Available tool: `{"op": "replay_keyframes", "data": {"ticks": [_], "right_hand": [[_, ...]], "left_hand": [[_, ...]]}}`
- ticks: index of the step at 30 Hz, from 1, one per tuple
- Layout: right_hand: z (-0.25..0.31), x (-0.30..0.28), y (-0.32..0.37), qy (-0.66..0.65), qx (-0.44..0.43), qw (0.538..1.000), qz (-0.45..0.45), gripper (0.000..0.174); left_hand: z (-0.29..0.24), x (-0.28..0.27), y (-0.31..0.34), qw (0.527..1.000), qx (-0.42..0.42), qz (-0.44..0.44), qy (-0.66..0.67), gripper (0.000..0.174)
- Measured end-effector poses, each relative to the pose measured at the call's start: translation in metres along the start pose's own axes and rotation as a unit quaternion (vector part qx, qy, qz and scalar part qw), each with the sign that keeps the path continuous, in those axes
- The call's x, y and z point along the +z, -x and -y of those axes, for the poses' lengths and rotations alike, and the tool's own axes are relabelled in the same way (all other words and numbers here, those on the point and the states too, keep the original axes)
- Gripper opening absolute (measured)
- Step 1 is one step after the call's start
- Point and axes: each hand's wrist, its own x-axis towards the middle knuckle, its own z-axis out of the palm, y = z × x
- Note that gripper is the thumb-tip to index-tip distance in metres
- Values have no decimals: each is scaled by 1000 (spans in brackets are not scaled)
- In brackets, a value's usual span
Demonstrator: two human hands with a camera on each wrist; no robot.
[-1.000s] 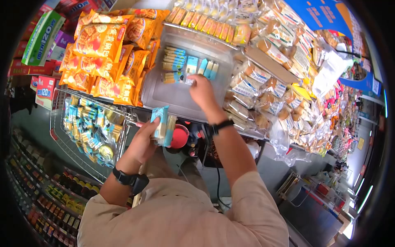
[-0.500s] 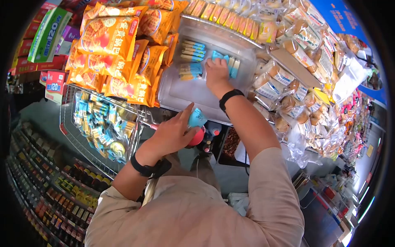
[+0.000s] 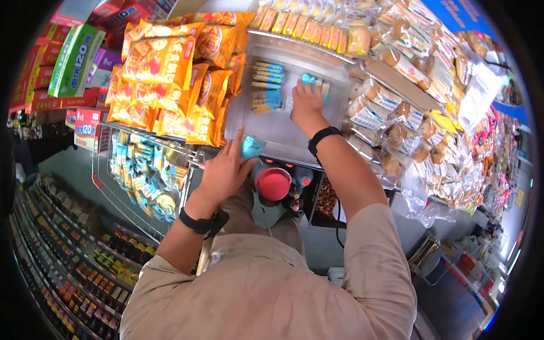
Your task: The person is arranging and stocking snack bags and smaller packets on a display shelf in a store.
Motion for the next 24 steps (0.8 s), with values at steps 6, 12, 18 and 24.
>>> {"op": "replay_keyframes", "data": {"ticks": [6,12,18,24], "right_hand": [[-2,3,9,-89,29,995,41,75],[-10,6,11,-196,61,978,44,75],[-18,17,12,-235,58,969,54,69],[-17,21,14,-266,80,960,37,65]], "left_hand": [[-29,1,-16,996,35,67,58,75],[-11,96,-175,990,68,-122,-33,81],[-30,113,-232,990,-132,14,54,87],[-28,130,-233,992,-97,-74,-28,69]]}}
